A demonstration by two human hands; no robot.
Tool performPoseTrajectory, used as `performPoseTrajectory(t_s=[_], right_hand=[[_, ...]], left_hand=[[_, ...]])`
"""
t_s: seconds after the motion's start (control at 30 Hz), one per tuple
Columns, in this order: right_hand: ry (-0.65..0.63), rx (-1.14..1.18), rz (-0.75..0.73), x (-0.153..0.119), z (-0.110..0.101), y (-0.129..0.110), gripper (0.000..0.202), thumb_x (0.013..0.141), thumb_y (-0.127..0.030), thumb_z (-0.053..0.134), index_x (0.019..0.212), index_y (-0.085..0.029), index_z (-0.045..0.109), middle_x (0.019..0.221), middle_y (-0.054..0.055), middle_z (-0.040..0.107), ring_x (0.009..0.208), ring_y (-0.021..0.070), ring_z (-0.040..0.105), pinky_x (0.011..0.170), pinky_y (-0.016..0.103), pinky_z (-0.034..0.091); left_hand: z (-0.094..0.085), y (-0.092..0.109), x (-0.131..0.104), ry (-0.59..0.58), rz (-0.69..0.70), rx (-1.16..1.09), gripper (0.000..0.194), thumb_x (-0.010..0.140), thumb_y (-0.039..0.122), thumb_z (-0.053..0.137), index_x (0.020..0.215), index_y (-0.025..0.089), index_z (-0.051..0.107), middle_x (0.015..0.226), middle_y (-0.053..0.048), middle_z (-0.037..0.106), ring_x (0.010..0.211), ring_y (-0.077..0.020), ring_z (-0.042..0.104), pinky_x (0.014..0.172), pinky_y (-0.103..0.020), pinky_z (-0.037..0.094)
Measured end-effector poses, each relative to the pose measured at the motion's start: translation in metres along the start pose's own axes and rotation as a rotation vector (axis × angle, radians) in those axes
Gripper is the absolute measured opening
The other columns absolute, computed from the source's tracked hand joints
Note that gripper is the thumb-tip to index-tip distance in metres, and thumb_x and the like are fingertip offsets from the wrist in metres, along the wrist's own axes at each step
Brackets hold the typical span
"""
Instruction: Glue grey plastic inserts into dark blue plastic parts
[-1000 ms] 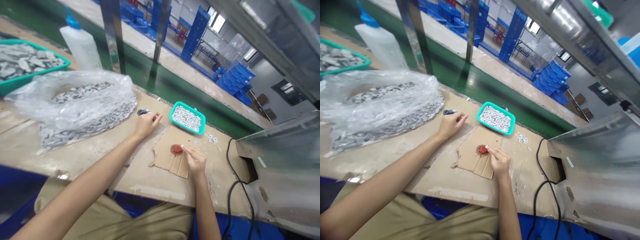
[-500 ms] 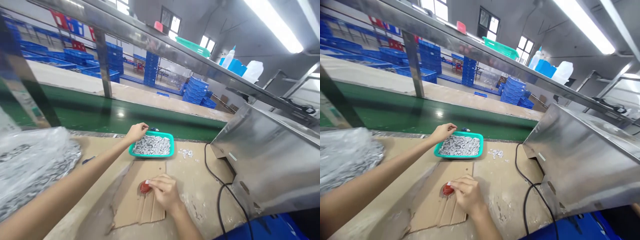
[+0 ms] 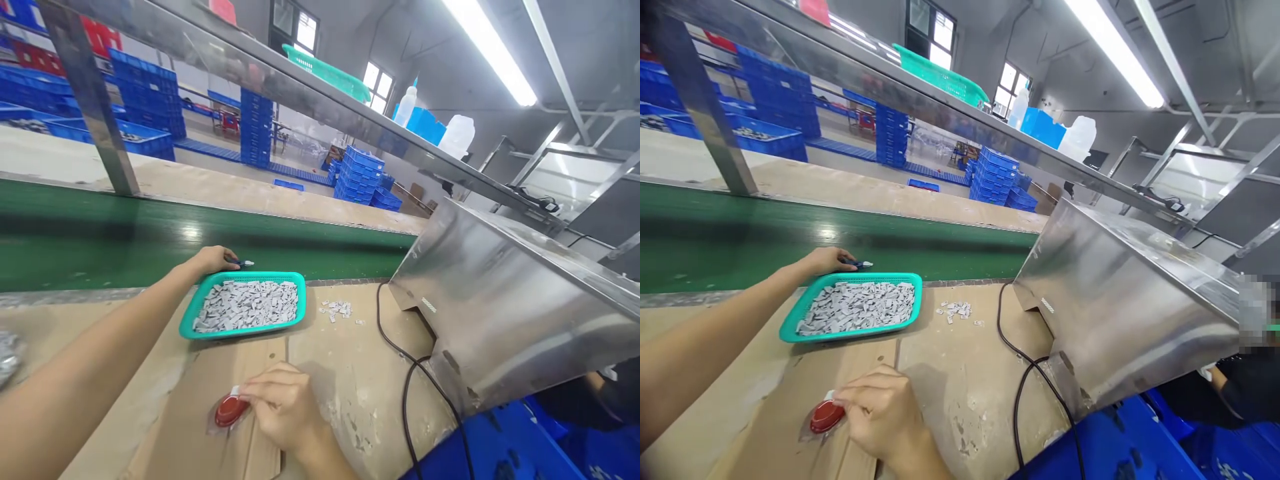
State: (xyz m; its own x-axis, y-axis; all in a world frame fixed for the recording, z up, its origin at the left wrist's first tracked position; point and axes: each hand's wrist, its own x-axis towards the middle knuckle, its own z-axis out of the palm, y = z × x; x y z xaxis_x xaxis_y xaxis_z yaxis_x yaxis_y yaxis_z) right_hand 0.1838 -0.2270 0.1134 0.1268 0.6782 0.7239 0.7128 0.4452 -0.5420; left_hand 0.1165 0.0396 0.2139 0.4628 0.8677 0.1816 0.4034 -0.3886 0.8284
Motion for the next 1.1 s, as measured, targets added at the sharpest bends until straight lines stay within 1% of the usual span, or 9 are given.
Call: performPoseTrajectory(t_s=[0.1, 0.23, 0.4, 0.53, 0.63, 0.73, 0.87, 1.0, 1.1], right_hand=[[0.031, 0.045, 0.015, 0.000, 0.000, -0.003, 0.019, 0.090, -0.018, 0.057, 0.088, -0.021, 0.076, 0.083, 0.003, 0.077, 0.075, 0.0133, 0.071, 0.072, 0.025, 0.059], [-0.031, 0.112, -0.003, -0.003, 0.000, -0.008, 0.020, 0.090, -0.016, 0.058, 0.092, -0.023, 0.076, 0.084, 0.003, 0.077, 0.076, 0.0138, 0.071, 0.073, 0.026, 0.059], [-0.042, 0.179, -0.013, -0.005, -0.004, -0.013, 0.022, 0.089, -0.015, 0.059, 0.096, -0.025, 0.077, 0.087, 0.003, 0.077, 0.078, 0.0157, 0.071, 0.073, 0.028, 0.059], [-0.074, 0.212, -0.003, -0.007, -0.008, -0.017, 0.026, 0.089, -0.012, 0.057, 0.099, -0.027, 0.076, 0.090, 0.003, 0.077, 0.083, 0.0170, 0.071, 0.077, 0.031, 0.058], [-0.077, 0.226, 0.013, -0.007, -0.011, -0.020, 0.029, 0.088, -0.009, 0.058, 0.101, -0.027, 0.076, 0.091, 0.003, 0.077, 0.084, 0.0170, 0.070, 0.077, 0.031, 0.057], [-0.067, 0.231, 0.050, -0.006, -0.013, -0.020, 0.025, 0.087, -0.011, 0.062, 0.098, -0.027, 0.077, 0.089, 0.003, 0.077, 0.080, 0.0172, 0.070, 0.075, 0.031, 0.057], [-0.059, 0.243, 0.135, -0.004, -0.014, -0.019, 0.019, 0.085, -0.015, 0.066, 0.093, -0.027, 0.078, 0.086, 0.003, 0.077, 0.079, 0.0181, 0.070, 0.075, 0.032, 0.057], [-0.041, 0.275, 0.240, -0.002, -0.015, -0.023, 0.014, 0.085, -0.020, 0.069, 0.091, -0.027, 0.078, 0.085, 0.003, 0.077, 0.078, 0.0186, 0.071, 0.072, 0.031, 0.059], [-0.013, 0.299, 0.297, -0.001, -0.018, -0.027, 0.010, 0.084, -0.025, 0.070, 0.090, -0.026, 0.078, 0.085, 0.004, 0.077, 0.077, 0.0192, 0.072, 0.070, 0.032, 0.060]], left_hand=[[-0.020, -0.008, 0.000, 0.002, -0.125, -0.124, 0.020, 0.082, 0.024, 0.071, 0.079, 0.013, 0.055, 0.061, 0.006, 0.054, 0.059, -0.0098, 0.053, 0.070, -0.028, 0.051], [-0.050, -0.015, -0.020, 0.021, -0.227, -0.344, 0.026, 0.075, 0.013, 0.076, 0.089, 0.012, 0.055, 0.068, 0.004, 0.059, 0.069, -0.0108, 0.061, 0.084, -0.030, 0.051], [-0.075, -0.018, -0.092, -0.041, -0.372, -0.686, 0.021, 0.084, -0.001, 0.056, 0.102, 0.008, 0.057, 0.090, -0.008, 0.070, 0.091, -0.0155, 0.067, 0.095, -0.030, 0.049], [-0.082, -0.018, -0.153, -0.101, -0.460, -0.998, 0.019, 0.088, 0.006, 0.057, 0.105, 0.011, 0.063, 0.092, -0.009, 0.071, 0.090, -0.0160, 0.066, 0.081, -0.024, 0.053], [-0.077, -0.019, -0.183, -0.236, -0.451, -1.187, 0.017, 0.083, 0.011, 0.066, 0.100, 0.010, 0.069, 0.099, -0.013, 0.070, 0.079, -0.0129, 0.063, 0.065, -0.019, 0.051], [-0.063, -0.022, -0.196, -0.334, -0.439, -1.287, 0.027, 0.073, 0.009, 0.076, 0.100, 0.009, 0.072, 0.099, -0.011, 0.071, 0.077, -0.0113, 0.063, 0.065, -0.017, 0.052], [-0.040, -0.031, -0.203, -0.293, -0.442, -1.227, 0.038, 0.060, 0.008, 0.085, 0.095, 0.014, 0.073, 0.097, -0.007, 0.074, 0.092, -0.0167, 0.069, 0.082, -0.020, 0.053], [-0.017, -0.039, -0.213, -0.256, -0.412, -1.075, 0.039, 0.056, 0.024, 0.090, 0.089, 0.015, 0.074, 0.090, -0.008, 0.075, 0.090, -0.0198, 0.070, 0.085, -0.027, 0.052], [-0.003, -0.038, -0.224, -0.265, -0.362, -0.947, 0.044, 0.054, 0.033, 0.090, 0.090, 0.015, 0.073, 0.094, -0.009, 0.076, 0.094, -0.0232, 0.069, 0.088, -0.031, 0.052]])
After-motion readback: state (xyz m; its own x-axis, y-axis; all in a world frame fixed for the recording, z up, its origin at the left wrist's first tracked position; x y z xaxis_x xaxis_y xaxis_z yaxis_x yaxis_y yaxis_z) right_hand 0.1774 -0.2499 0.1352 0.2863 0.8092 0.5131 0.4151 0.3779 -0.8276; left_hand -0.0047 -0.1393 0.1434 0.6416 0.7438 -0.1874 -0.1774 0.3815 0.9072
